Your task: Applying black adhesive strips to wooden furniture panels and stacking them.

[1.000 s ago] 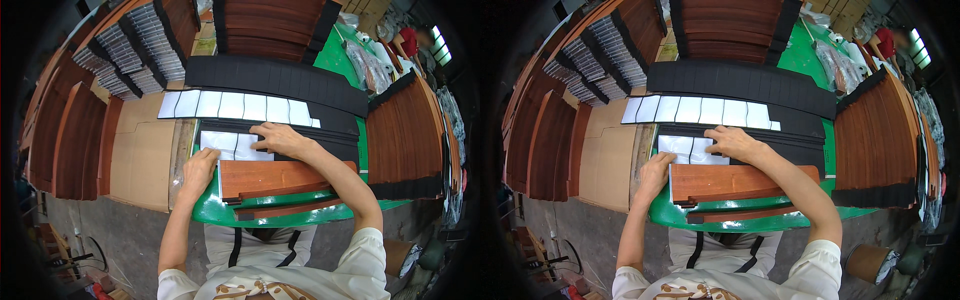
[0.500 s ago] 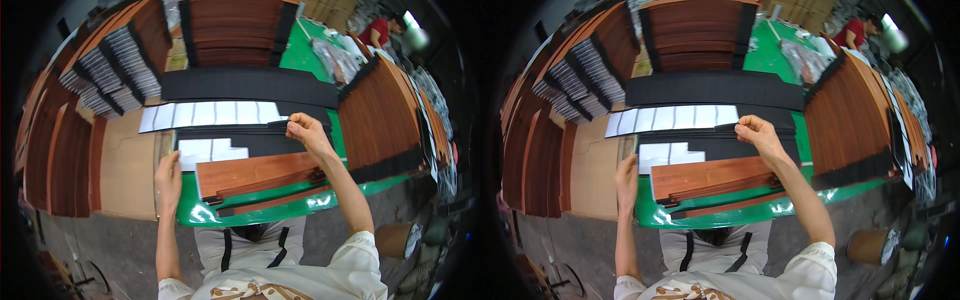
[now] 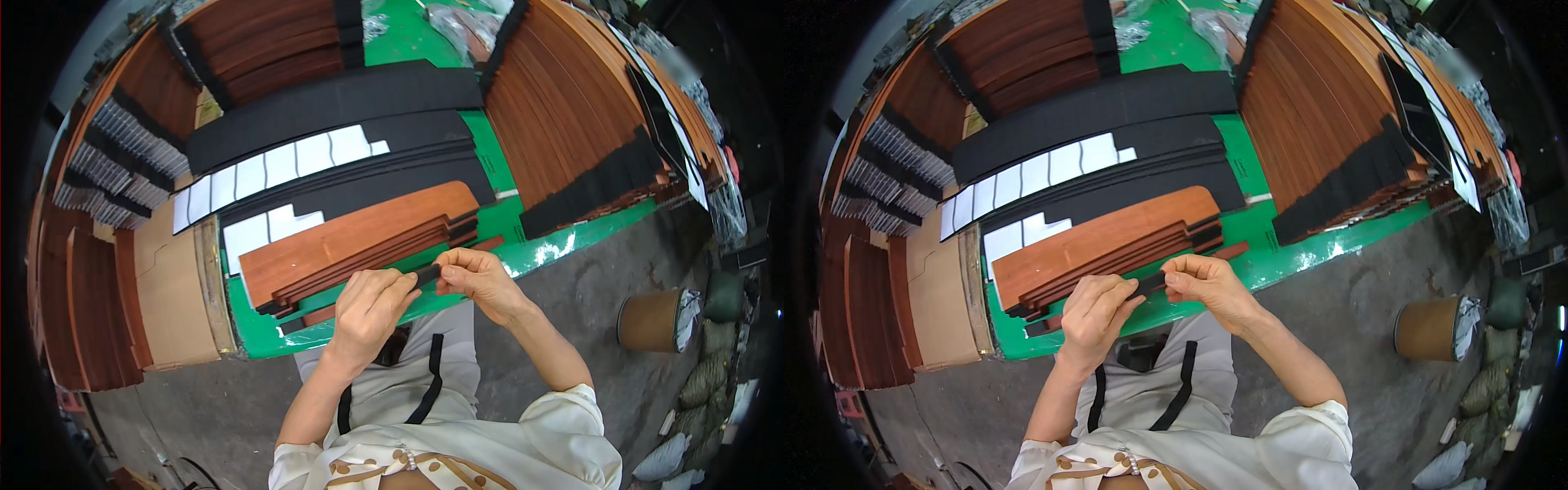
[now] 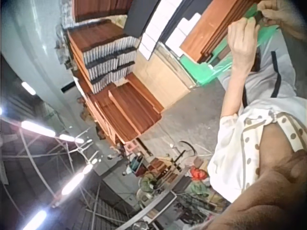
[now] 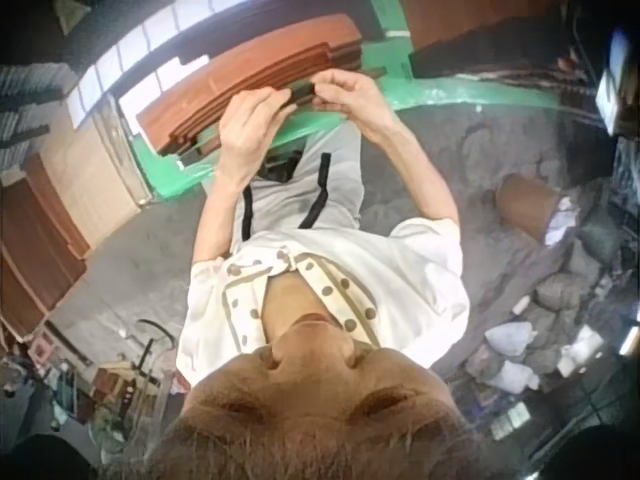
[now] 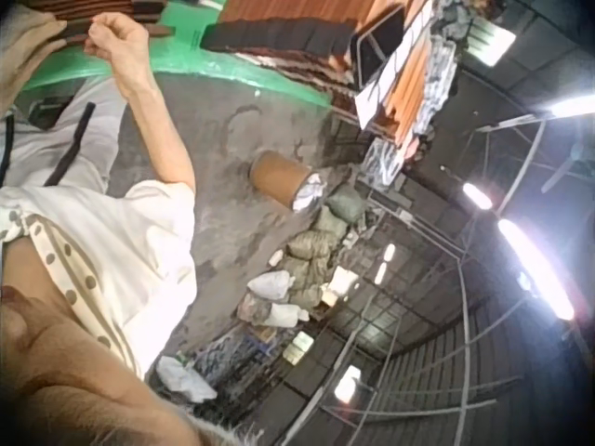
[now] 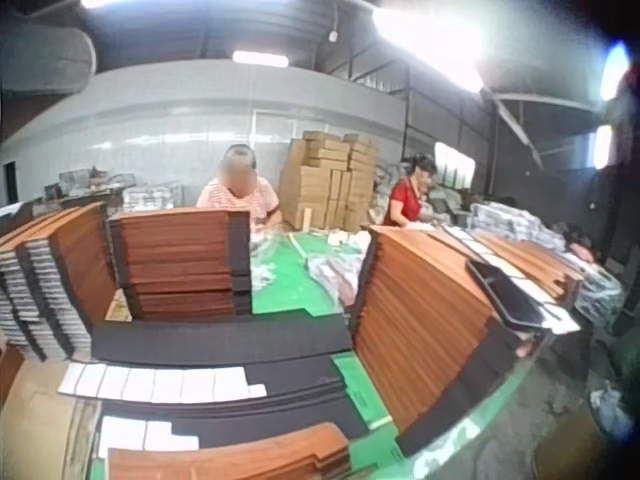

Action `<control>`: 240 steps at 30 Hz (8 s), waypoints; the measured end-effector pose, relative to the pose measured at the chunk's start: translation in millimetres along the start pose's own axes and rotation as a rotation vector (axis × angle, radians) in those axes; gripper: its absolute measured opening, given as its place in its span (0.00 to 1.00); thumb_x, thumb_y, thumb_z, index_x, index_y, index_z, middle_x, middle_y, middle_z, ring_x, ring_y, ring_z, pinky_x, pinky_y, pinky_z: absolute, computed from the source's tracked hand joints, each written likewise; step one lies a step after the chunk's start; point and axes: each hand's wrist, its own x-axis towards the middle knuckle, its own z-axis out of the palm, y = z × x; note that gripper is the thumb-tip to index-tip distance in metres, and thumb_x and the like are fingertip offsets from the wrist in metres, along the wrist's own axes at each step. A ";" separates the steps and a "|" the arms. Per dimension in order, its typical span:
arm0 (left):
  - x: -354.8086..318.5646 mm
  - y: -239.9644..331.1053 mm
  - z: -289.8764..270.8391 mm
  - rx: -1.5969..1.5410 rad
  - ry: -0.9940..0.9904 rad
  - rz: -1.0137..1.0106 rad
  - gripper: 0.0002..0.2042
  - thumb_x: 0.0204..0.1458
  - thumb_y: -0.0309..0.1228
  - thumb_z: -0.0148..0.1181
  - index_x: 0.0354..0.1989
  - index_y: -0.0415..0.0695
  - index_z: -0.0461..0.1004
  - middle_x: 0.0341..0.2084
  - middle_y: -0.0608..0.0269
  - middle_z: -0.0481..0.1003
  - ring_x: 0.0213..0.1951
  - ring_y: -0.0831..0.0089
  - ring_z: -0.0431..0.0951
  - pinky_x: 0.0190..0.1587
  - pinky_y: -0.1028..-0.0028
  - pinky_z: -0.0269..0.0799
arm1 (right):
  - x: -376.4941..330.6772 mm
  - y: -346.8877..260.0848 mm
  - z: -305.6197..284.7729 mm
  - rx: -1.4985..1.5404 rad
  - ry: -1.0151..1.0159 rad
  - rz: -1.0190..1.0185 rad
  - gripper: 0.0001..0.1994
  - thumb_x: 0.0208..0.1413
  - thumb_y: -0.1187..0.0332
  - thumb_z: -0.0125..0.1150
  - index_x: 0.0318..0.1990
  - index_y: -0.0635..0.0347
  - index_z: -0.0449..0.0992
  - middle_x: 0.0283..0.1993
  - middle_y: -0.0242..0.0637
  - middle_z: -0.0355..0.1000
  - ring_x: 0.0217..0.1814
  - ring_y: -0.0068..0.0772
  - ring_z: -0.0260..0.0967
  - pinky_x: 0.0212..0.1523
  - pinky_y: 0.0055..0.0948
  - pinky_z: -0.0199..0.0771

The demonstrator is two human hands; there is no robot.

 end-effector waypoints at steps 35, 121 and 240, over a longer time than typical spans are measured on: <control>6.4 13.1 130.0 0.252 -0.174 -0.418 0.10 0.36 0.30 0.68 0.31 0.48 0.79 0.26 0.72 0.72 0.31 0.72 0.68 0.34 0.70 0.56 | 7.3 -3.2 -117.4 -1.291 0.163 -0.740 0.12 0.42 0.72 0.66 0.38 0.56 0.79 0.38 0.30 0.73 0.44 0.33 0.68 0.41 0.32 0.72; -132.2 -51.4 -158.5 0.454 0.259 -0.684 0.13 0.51 0.27 0.58 0.46 0.40 0.74 0.46 0.50 0.70 0.50 0.57 0.70 0.53 0.64 0.63 | 59.8 10.8 -103.4 -0.656 0.415 -0.606 0.15 0.58 0.76 0.48 0.53 0.67 0.68 0.55 0.42 0.67 0.59 0.32 0.62 0.60 0.31 0.58; -43.4 10.3 -86.1 -0.683 0.343 -0.792 0.19 0.46 0.19 0.61 0.49 0.36 0.68 0.38 0.61 0.73 0.36 0.77 0.73 0.38 0.79 0.69 | 38.7 6.5 137.6 0.124 -0.206 -0.128 0.08 0.54 0.70 0.61 0.40 0.61 0.74 0.41 0.28 0.69 0.42 0.18 0.66 0.47 0.22 0.67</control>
